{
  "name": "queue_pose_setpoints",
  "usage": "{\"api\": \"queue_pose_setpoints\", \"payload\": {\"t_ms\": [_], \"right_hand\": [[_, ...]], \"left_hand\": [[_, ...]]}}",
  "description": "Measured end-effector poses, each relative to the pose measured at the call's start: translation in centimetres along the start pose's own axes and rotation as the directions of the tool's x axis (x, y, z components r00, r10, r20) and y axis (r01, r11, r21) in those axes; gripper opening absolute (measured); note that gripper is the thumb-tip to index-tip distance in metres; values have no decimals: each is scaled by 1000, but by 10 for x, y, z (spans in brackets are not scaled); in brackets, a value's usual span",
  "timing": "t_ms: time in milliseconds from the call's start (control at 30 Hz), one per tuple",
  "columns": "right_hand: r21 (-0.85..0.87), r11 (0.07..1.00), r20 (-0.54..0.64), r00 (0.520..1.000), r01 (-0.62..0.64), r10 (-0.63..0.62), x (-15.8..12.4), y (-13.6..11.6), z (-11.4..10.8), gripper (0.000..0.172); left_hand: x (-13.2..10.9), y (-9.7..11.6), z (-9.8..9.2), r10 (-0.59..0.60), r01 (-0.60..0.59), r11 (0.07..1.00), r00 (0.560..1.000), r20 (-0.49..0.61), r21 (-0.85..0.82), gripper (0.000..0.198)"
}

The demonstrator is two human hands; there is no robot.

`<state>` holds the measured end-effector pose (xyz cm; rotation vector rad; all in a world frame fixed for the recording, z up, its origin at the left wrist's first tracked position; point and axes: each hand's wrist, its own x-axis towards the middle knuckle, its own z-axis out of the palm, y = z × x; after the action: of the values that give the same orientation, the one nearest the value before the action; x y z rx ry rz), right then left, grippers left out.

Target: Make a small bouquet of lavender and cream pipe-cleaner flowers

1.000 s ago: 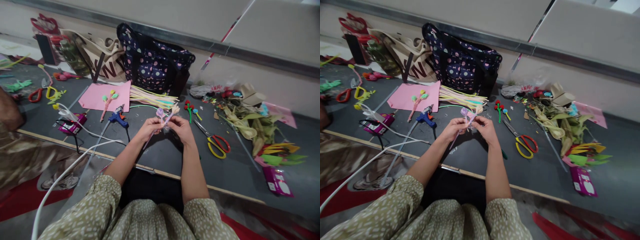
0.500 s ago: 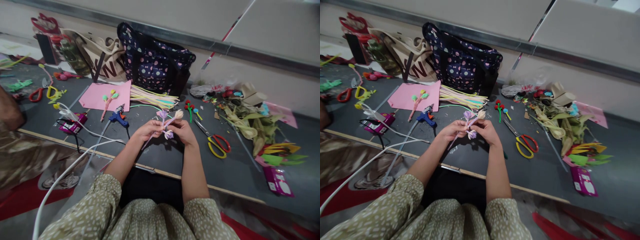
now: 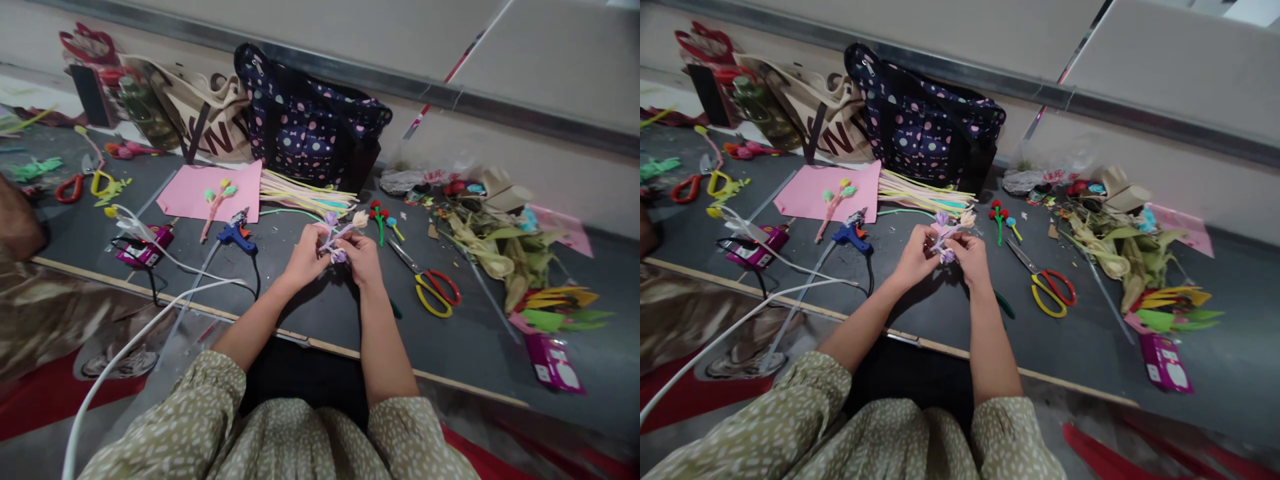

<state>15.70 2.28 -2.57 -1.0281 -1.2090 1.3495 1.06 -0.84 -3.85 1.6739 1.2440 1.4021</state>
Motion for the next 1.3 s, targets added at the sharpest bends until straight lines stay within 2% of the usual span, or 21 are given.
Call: {"api": "queue_pose_setpoints", "payload": {"t_ms": [100,167,267,333,500,667,800,933,1167,1300], "right_hand": [[5,1000,-9,1000,9,-9,-2,-1,2,17],[-23,1000,14,1000,7,-7,-3,-2,2,17],[-68,998,54,998,15,-11,-4,-3,1,18],[-73,997,73,997,33,-27,-4,-3,1,19],[-106,993,93,995,50,-40,-4,-3,1,18],[-155,981,111,989,112,-95,-5,-5,1,19],[-192,970,119,984,152,-131,-6,-8,1,19],[-216,960,127,980,176,-151,-6,-7,0,18],[-344,907,92,970,241,-223,-6,-6,0,17],[-417,856,89,951,305,-295,-7,-9,2,15]], "left_hand": [[-4,0,1,176,-166,944,984,-12,286,21],[-5,-1,0,227,-204,921,973,-32,331,13],[-4,-3,-2,233,-195,940,966,-111,280,9],[-4,-2,-2,188,-155,964,972,-143,217,8],[-3,6,0,-12,15,1000,980,-196,15,13],[-3,12,0,-81,56,992,970,-228,-113,22],[-2,12,-1,-189,139,957,965,-184,-254,23],[-1,9,0,-305,225,871,944,-122,-437,19],[3,5,0,-382,315,726,924,22,-612,23],[4,5,0,-413,372,674,906,92,-638,25]]}}
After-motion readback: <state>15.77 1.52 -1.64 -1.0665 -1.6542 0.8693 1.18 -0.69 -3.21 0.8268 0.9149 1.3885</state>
